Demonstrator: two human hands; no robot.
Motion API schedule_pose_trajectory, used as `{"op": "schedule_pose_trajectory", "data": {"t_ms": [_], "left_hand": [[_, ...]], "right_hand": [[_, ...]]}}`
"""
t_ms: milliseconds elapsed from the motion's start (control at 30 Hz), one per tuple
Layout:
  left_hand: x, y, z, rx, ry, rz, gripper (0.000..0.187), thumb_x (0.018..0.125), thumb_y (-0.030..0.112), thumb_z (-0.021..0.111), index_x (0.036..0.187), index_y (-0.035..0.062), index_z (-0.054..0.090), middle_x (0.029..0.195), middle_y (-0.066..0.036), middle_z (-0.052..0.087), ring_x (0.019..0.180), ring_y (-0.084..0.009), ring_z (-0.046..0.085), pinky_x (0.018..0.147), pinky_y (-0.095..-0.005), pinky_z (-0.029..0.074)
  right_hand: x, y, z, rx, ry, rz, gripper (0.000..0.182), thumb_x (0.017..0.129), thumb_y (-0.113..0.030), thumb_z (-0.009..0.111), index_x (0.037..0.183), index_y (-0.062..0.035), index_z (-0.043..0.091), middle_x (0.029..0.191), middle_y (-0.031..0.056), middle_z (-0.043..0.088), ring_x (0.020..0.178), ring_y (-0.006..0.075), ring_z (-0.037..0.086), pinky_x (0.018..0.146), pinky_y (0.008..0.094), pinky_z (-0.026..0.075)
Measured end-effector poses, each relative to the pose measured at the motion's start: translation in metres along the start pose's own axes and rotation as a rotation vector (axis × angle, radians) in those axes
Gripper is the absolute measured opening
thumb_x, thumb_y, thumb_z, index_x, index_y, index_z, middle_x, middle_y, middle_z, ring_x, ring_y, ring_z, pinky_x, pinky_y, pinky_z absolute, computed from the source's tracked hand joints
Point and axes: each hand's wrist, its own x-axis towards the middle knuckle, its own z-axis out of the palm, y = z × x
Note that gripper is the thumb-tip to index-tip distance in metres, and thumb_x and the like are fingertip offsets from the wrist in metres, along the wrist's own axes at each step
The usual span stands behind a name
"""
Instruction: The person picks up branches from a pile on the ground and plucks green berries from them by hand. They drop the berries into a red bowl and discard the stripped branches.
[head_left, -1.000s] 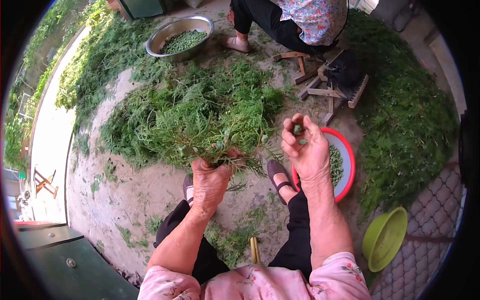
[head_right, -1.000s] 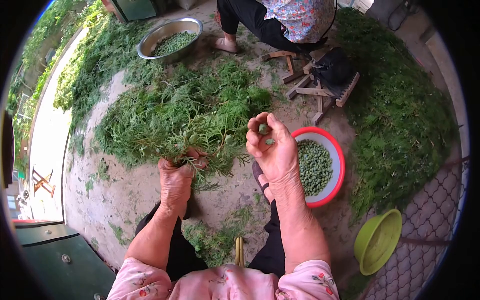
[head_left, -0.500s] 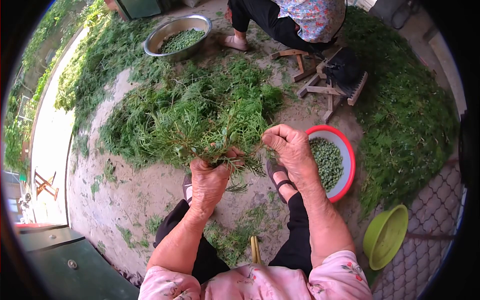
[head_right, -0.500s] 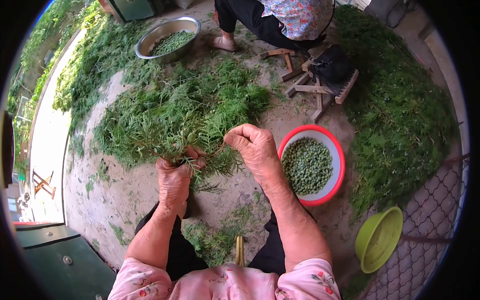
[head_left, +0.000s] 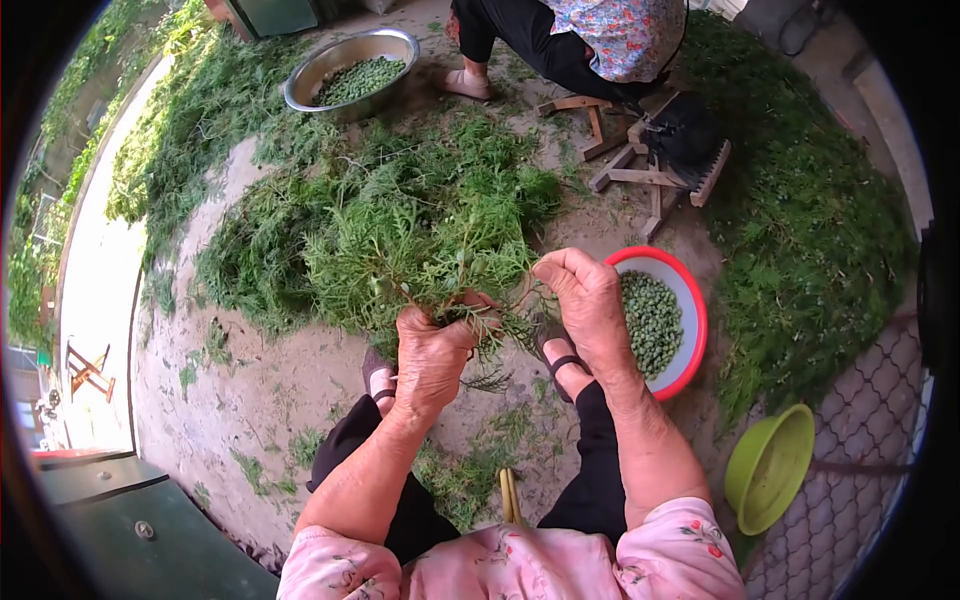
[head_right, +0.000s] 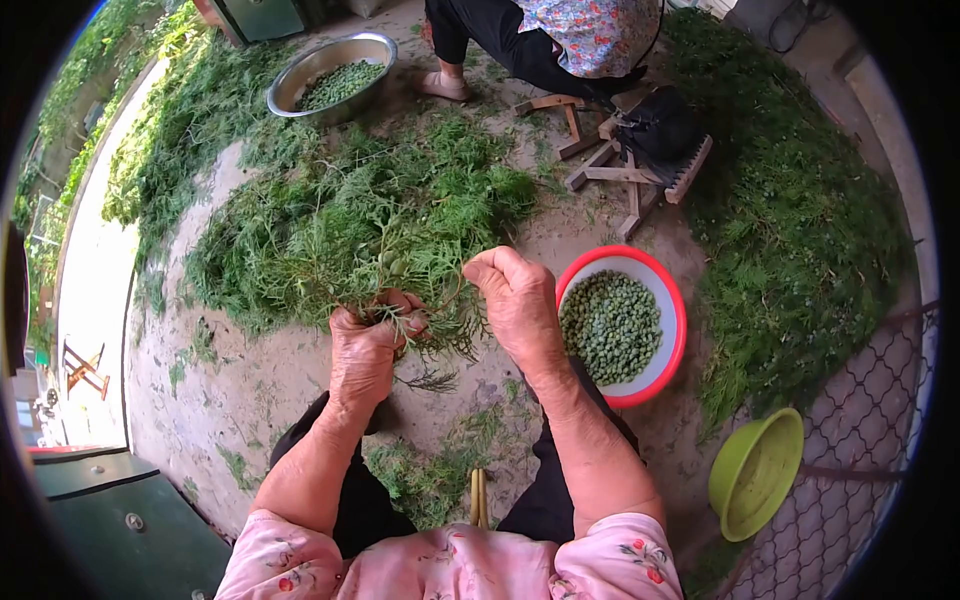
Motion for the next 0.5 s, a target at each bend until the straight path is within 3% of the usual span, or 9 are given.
{"op": "schedule_pose_trajectory", "data": {"t_ms": [67,100,133,167,233,300,367,400,500], "left_hand": [[0.001,0.001,0.001,-0.023,0.013,-0.019,0.015,0.07,-0.01,0.063,0.079,0.0012,0.058,0.086,-0.009,0.059,0.075,-0.0173,0.058,0.061,-0.0296,0.051],[0.001,0.003,0.002,-0.037,0.013,-0.054,0.016,0.07,-0.01,0.063,0.08,0.0014,0.058,0.086,-0.01,0.059,0.075,-0.0175,0.058,0.061,-0.0296,0.052],[0.002,0.003,0.002,-0.051,0.013,-0.088,0.017,0.071,-0.01,0.063,0.081,0.0017,0.058,0.086,-0.01,0.059,0.074,-0.0177,0.059,0.061,-0.0295,0.052],[0.003,0.003,0.002,-0.05,0.015,-0.095,0.017,0.071,-0.01,0.063,0.081,0.0017,0.058,0.086,-0.01,0.059,0.074,-0.0177,0.059,0.061,-0.0295,0.052],[0.004,0.002,0.002,-0.239,0.021,-0.149,0.019,0.072,-0.008,0.065,0.089,-0.0013,0.058,0.082,-0.008,0.061,0.069,-0.017,0.06,0.059,-0.0286,0.051],[0.007,0.009,-0.007,-0.277,0.148,-0.225,0.02,0.073,-0.007,0.065,0.088,0.0022,0.055,0.082,-0.007,0.059,0.072,-0.0193,0.06,0.061,-0.0305,0.053],[0.01,0.017,-0.017,-0.287,0.176,-0.205,0.022,0.074,-0.005,0.066,0.088,0.0047,0.053,0.084,-0.006,0.058,0.074,-0.0182,0.059,0.062,-0.0299,0.053],[0.011,0.019,-0.017,-0.275,0.215,-0.197,0.024,0.075,0.002,0.068,0.092,0.0097,0.052,0.082,-0.002,0.057,0.064,-0.0144,0.057,0.057,-0.0269,0.05],[0.015,0.02,-0.033,-0.287,0.183,-0.192,0.024,0.075,0.004,0.068,0.092,0.0098,0.052,0.082,-0.001,0.057,0.062,-0.0131,0.056,0.056,-0.0259,0.049]], "right_hand": [[-0.001,0.005,-0.001,0.117,-0.005,0.085,0.01,0.083,-0.015,0.063,0.083,-0.0048,0.063,0.071,-0.0012,0.056,0.054,0.0059,0.043,0.049,0.0204,0.036],[-0.003,0.005,-0.002,0.235,-0.009,0.175,0.011,0.083,-0.015,0.063,0.084,-0.0046,0.063,0.073,-0.0008,0.057,0.055,0.0068,0.044,0.051,0.0212,0.038],[-0.003,0.0,-0.004,0.595,-0.035,0.434,0.013,0.084,-0.017,0.062,0.084,-0.0035,0.061,0.069,-0.0016,0.054,0.051,0.0053,0.041,0.045,0.02,0.035],[-0.003,-0.003,-0.009,0.595,-0.034,0.441,0.013,0.084,-0.017,0.062,0.084,-0.0035,0.061,0.069,-0.0016,0.054,0.051,0.0053,0.041,0.045,0.02,0.035],[-0.004,-0.001,-0.026,0.899,-0.291,0.702,0.018,0.086,-0.02,0.059,0.088,-0.0017,0.058,0.065,-0.0014,0.05,0.048,0.0029,0.04,0.039,0.0174,0.032],[-0.001,0.011,-0.038,1.132,-0.296,0.661,0.023,0.086,-0.023,0.06,0.092,-0.0006,0.056,0.066,0.0006,0.047,0.043,0.0019,0.034,0.035,0.0159,0.027],[0.004,0.015,-0.054,0.943,-0.11,0.61,0.02,0.085,-0.019,0.061,0.09,0.0,0.057,0.066,0.0009,0.048,0.041,0.002,0.033,0.034,0.0161,0.026],[0.007,0.018,-0.063,0.734,-0.041,0.552,0.018,0.085,-0.017,0.061,0.09,0.0002,0.057,0.066,0.0004,0.048,0.041,0.002,0.034,0.033,0.0165,0.026],[0.015,0.046,-0.097,0.105,0.171,0.447,0.012,0.081,-0.011,0.063,0.084,-0.0002,0.06,0.059,-0.0018,0.047,0.04,0.0009,0.035,0.032,0.0175,0.024]]}}
